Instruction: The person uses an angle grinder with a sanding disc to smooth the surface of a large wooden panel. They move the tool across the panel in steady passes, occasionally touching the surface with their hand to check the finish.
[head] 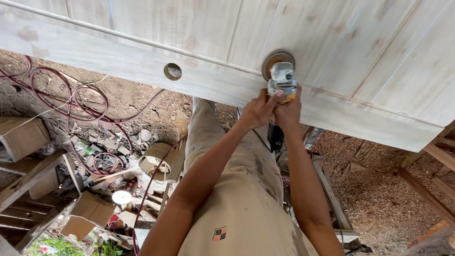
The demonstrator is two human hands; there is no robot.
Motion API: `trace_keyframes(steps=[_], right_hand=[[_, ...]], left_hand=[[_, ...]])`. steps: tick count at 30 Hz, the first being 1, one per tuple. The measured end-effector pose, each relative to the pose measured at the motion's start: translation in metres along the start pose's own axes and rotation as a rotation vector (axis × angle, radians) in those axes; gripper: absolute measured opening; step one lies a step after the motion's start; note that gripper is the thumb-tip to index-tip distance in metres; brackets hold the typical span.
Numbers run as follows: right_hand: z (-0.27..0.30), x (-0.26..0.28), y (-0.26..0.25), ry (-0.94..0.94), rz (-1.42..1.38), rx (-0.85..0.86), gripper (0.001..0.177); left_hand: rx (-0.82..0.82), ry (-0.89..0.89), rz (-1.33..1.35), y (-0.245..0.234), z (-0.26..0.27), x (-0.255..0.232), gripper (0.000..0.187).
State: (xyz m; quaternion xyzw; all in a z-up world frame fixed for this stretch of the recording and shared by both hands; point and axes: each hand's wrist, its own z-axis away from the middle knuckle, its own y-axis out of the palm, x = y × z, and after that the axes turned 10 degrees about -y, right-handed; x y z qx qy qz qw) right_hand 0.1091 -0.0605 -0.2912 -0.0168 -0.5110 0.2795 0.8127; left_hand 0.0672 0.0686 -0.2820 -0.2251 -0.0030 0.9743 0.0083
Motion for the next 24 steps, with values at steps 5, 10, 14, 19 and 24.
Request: trace_keyframes(steps=[5,10,14,19,24], right_hand=[[0.001,0.039,0.057,0.132,0.053,0.093,0.077],[0.001,0.056,0.073,-0.037,0.166,0.223,0.088],[0.003,0.046,0.044,0.187,0.110,0.153,0.082],[0.005,0.005,-0.020,0.027,0.118,0.024,0.066],[0.003,-0.025,-0.047,-0.018,-0.100,-0.086,0.045]], left_hand=[[0.026,-0.059,0.158,-0.051,0.019,0.029,0.089],[-0.101,-0.124,0.279,-0.064,0.036,0.034,0.080],[-0.130,-0.073,0.030,-0.036,0.032,0.026,0.076],[-0.014,0.022,-0.037,0.019,0.003,-0.002,0.091],[0.027,0.016,-0.248,0.042,-0.011,-0.032,0.097]])
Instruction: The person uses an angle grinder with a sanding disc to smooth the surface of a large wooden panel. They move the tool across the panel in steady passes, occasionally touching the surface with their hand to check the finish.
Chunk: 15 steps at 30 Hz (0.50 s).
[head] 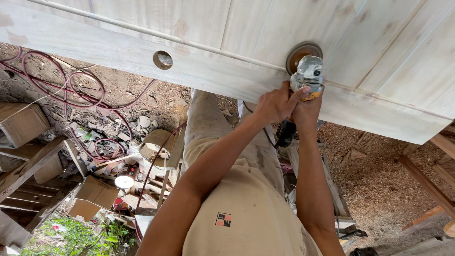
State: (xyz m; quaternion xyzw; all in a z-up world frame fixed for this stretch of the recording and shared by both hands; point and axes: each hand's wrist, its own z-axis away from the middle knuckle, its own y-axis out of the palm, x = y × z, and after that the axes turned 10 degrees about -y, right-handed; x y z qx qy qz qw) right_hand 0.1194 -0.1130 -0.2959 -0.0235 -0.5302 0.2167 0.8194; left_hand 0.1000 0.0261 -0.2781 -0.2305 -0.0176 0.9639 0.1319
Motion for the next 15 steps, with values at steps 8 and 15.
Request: trace_keyframes(steps=[8,15], right_hand=[[0.005,0.040,0.074,0.017,0.214,0.153,0.067],[0.003,0.091,0.157,0.108,0.230,0.290,0.072]], left_hand=[[-0.138,-0.062,0.183,-0.051,0.034,0.052,0.094],[-0.162,-0.111,0.359,-0.114,0.054,0.100,0.094]])
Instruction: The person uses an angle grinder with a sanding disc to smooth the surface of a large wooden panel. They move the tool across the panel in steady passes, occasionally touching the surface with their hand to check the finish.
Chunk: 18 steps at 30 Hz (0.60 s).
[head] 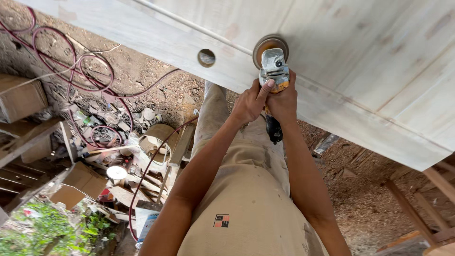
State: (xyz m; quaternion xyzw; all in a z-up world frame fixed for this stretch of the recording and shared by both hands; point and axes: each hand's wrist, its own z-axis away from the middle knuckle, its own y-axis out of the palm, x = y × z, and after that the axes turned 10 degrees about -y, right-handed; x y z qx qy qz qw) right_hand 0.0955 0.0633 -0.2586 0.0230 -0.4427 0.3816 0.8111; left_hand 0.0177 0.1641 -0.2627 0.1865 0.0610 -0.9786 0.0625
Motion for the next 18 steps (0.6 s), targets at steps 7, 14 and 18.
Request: trace_keyframes(steps=[7,14,18], right_hand=[[-0.018,0.042,0.058,-0.201,0.104,0.032,0.064],[-0.024,0.031,0.089,-0.211,0.112,0.132,0.061],[0.001,0.003,0.070,-0.211,0.161,0.082,0.052]], left_hand=[[-0.079,-0.008,0.015,-0.067,-0.003,0.009,0.097],[-0.035,-0.040,0.106,-0.091,-0.006,0.032,0.102],[-0.043,0.030,0.052,-0.067,0.009,0.041,0.107]])
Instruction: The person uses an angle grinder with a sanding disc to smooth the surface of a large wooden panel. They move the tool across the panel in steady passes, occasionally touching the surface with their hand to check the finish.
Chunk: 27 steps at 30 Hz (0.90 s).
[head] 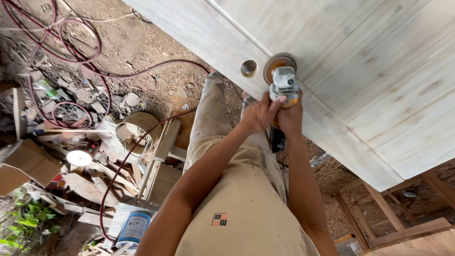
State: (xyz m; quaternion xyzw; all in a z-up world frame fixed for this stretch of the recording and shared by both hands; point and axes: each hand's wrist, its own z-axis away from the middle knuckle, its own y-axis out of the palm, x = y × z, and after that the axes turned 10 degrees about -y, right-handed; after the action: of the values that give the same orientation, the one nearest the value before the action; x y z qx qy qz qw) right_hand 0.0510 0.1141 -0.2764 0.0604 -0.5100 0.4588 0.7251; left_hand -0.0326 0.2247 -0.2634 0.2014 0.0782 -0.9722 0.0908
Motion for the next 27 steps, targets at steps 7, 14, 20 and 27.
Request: trace_keyframes(steps=[7,14,20,27], right_hand=[[-0.013,-0.009,0.010,-0.061,-0.285,-0.075,0.046],[-0.026,0.000,0.018,-0.047,-0.090,-0.009,0.050],[0.003,-0.030,-0.016,0.072,-0.385,-0.157,0.039],[-0.045,0.003,0.020,-0.080,-0.074,-0.133,0.033]], left_hand=[[0.102,-0.013,-0.107,-0.009,-0.019,-0.006,0.104],[-0.016,0.002,-0.021,-0.020,-0.020,-0.004,0.115],[-0.001,0.104,-0.227,0.027,-0.022,-0.021,0.106],[0.018,0.008,-0.178,-0.038,-0.040,-0.032,0.112]])
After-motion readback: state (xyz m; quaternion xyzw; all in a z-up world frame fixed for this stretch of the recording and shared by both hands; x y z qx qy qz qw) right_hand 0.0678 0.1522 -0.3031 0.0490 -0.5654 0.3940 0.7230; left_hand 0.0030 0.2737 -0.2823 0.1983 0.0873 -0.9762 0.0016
